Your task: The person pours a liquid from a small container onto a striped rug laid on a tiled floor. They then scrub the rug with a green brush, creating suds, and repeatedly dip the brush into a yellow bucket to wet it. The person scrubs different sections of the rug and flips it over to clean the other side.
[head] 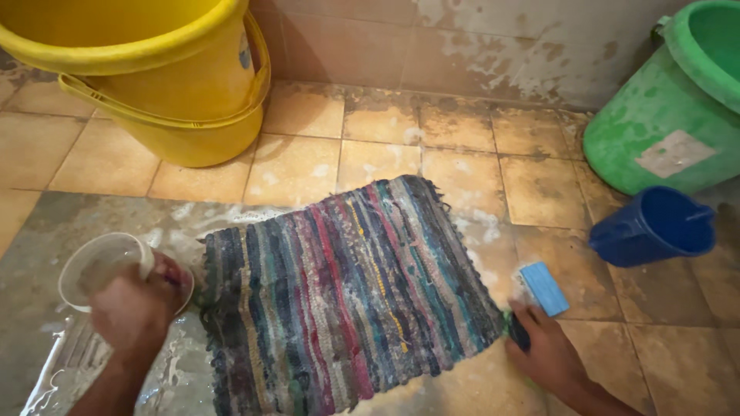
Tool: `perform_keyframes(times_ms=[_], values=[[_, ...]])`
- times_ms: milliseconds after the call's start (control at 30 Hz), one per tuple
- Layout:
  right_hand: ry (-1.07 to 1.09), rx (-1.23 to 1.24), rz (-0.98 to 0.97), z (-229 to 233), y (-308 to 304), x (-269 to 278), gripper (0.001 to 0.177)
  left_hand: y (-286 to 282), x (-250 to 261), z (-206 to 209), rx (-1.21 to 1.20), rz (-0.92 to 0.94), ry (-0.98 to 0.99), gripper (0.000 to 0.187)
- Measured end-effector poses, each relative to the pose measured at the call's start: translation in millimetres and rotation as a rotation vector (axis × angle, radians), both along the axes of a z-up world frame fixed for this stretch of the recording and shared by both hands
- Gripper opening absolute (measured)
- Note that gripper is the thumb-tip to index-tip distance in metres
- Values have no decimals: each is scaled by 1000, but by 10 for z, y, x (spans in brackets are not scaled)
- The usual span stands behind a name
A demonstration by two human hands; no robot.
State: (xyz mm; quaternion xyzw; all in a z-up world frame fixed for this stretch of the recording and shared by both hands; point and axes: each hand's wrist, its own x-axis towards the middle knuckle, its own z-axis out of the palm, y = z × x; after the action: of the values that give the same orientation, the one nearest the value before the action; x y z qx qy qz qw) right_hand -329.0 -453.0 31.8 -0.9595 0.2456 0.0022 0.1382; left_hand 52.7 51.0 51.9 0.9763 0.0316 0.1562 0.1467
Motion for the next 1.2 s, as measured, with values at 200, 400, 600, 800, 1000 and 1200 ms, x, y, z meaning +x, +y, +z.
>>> perform_keyframes(times_ms=[200, 400, 600, 800, 1000, 1200], values=[[-12, 449, -322, -21, -84, 630, 69, 164, -26, 390, 125, -235, 6, 34], [-165, 1334, -471, 284, 196, 1701, 55, -338, -215, 1043, -76, -834, -167, 39], [-62, 1762, -318, -76, 648, 2222, 55, -1080, -604, 1405, 47, -1031, 305, 47], [222, 1894, -474, -385, 1236, 2088, 52, -1582, -959, 1316, -362, -1246, 695, 35], [-33, 2031, -269, -686, 1294, 2204, 35, -1741, -1122, 1294, -295, -1308, 631, 37], [-519, 250, 203, -323, 1101, 1932, 59, -1539, -1162, 999, -178, -1453, -39, 31]])
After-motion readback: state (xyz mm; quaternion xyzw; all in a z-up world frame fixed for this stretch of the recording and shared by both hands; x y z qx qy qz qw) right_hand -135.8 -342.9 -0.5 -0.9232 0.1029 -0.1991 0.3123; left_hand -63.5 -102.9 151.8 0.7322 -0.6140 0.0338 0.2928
